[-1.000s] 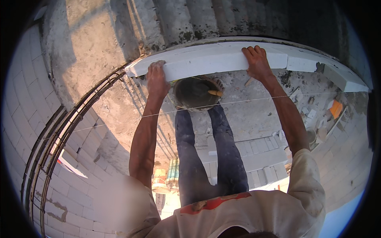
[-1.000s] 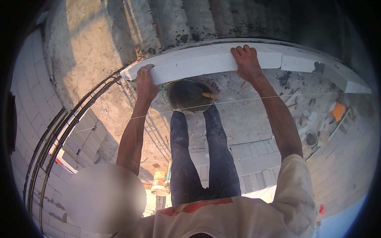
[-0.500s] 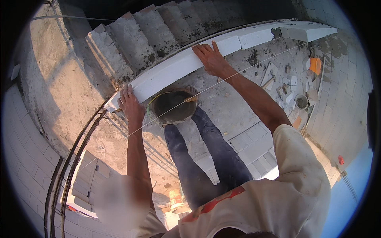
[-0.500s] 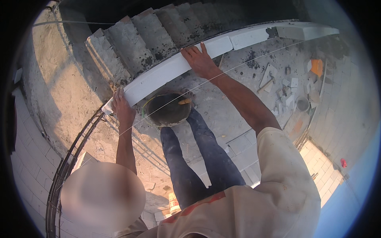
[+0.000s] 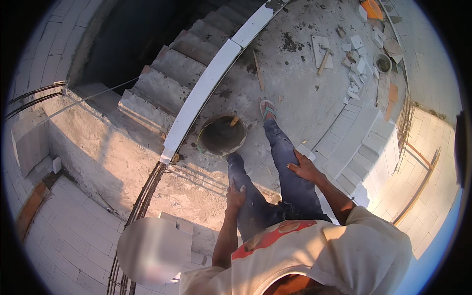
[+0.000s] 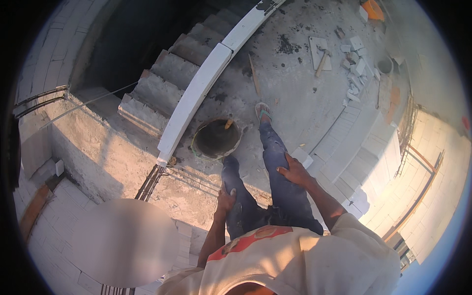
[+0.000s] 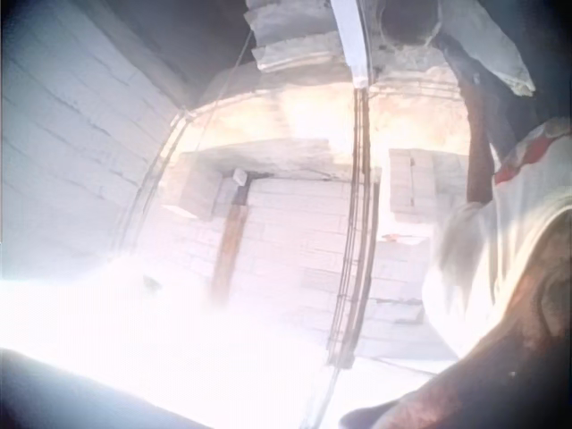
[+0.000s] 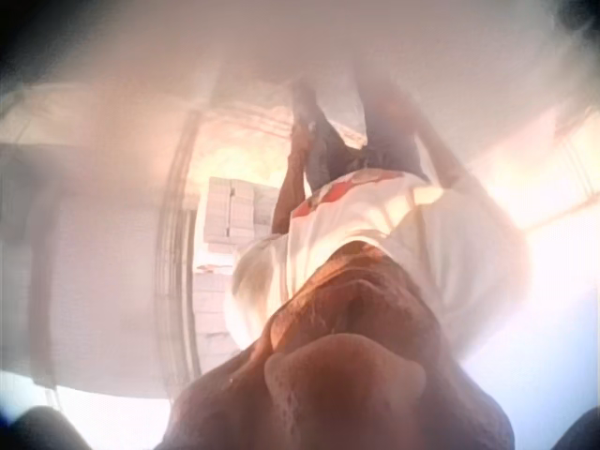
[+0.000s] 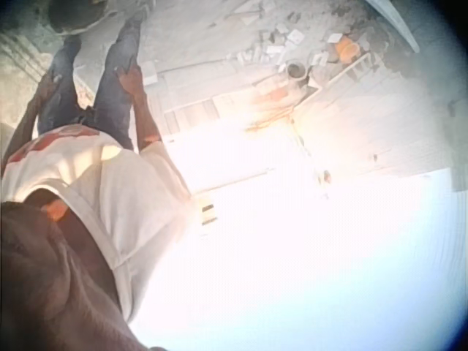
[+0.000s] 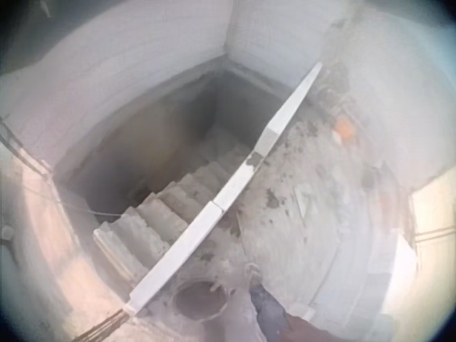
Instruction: The person applies mortar to a curved wall using a trowel and places white blocks into the wall structure. They use a hammer to tap the blocks into position and a tape measure to check dimensions.
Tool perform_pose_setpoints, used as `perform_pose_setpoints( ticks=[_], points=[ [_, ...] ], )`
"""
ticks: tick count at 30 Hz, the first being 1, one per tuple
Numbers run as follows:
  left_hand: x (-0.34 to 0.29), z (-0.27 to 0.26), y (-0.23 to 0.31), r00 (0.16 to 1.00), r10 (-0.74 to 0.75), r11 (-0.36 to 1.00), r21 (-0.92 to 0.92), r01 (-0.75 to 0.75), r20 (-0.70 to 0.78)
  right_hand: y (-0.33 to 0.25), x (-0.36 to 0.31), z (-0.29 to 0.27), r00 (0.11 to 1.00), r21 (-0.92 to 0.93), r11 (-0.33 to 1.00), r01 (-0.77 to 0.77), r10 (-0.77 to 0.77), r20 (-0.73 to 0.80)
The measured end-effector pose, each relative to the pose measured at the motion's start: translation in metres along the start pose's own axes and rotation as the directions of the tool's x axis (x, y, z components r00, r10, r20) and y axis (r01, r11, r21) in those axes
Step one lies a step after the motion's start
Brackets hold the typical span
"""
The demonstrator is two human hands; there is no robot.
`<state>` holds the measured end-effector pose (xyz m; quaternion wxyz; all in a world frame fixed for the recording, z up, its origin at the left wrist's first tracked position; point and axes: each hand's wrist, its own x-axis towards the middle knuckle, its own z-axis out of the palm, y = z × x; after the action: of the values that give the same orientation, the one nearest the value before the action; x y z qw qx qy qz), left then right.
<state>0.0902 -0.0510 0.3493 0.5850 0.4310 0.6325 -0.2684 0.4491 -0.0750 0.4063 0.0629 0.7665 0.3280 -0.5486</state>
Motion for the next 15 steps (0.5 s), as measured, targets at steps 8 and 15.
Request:
perform_pose_setpoints(
  ticks=[8, 15],
  points=[
    [-0.013, 0.007, 0.116, 0.984, -0.113, 0.964, 0.257, 0.074, 0.14, 0.125, 0.052, -0.074, 0.999, -0.343, 0.939, -0.018, 0.005, -0.04],
    [0.034, 0.125, 0.179, 0.897, -0.436, 0.804, 0.48, 0.352, 0.072, 0.273, 0.315, -0.203, 0.953, 0.164, 0.964, -0.207, 0.237, -0.19]
  ],
)
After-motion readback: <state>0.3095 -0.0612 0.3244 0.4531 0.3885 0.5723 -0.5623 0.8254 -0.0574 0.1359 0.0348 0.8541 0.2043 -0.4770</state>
